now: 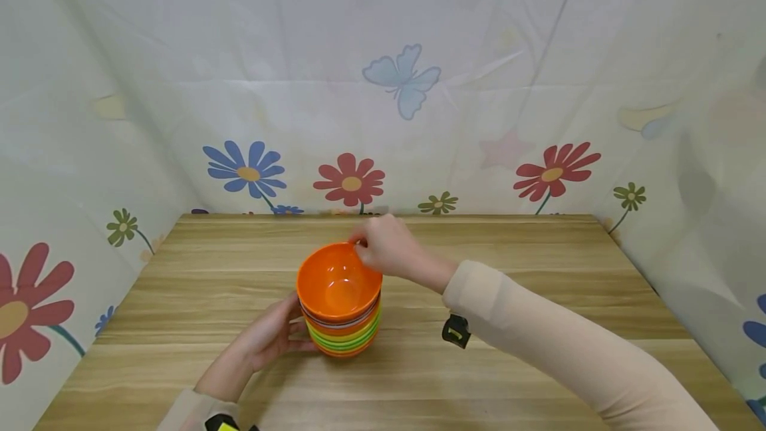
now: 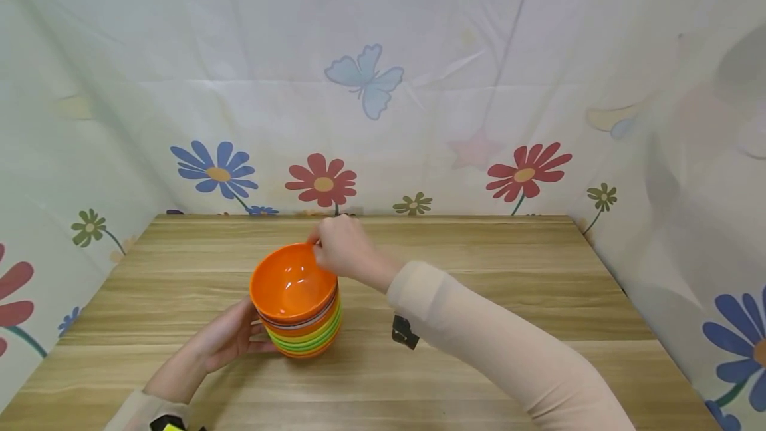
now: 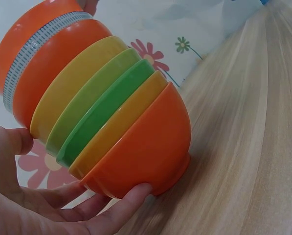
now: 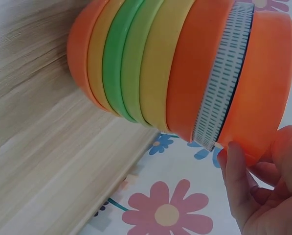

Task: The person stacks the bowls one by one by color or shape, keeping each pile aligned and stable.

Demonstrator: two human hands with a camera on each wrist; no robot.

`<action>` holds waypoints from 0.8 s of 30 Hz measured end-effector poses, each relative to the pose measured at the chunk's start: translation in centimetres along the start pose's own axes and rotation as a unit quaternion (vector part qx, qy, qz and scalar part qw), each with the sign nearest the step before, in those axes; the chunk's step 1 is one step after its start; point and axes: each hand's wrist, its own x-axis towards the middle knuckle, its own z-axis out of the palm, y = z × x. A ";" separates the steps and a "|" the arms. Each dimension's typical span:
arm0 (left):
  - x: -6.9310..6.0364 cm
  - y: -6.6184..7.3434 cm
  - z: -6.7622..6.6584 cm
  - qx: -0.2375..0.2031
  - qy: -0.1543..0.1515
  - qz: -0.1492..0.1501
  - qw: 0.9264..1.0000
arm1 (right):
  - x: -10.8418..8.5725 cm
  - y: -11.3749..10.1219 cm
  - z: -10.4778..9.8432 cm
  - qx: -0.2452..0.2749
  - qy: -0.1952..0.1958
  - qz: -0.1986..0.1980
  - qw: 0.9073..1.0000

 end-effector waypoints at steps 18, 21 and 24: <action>-0.1 0.0 -0.1 0.001 0.005 -0.006 1.000 | -0.2 0.1 0.6 0.013 0.003 0.015 1.000; 0.0 0.0 -0.1 0.001 0.005 -0.005 1.000 | -0.2 0.1 0.7 0.013 0.007 0.013 1.000; 0.0 0.1 -0.1 0.002 0.006 -0.005 1.000 | -0.2 0.2 0.8 0.013 0.014 0.009 1.000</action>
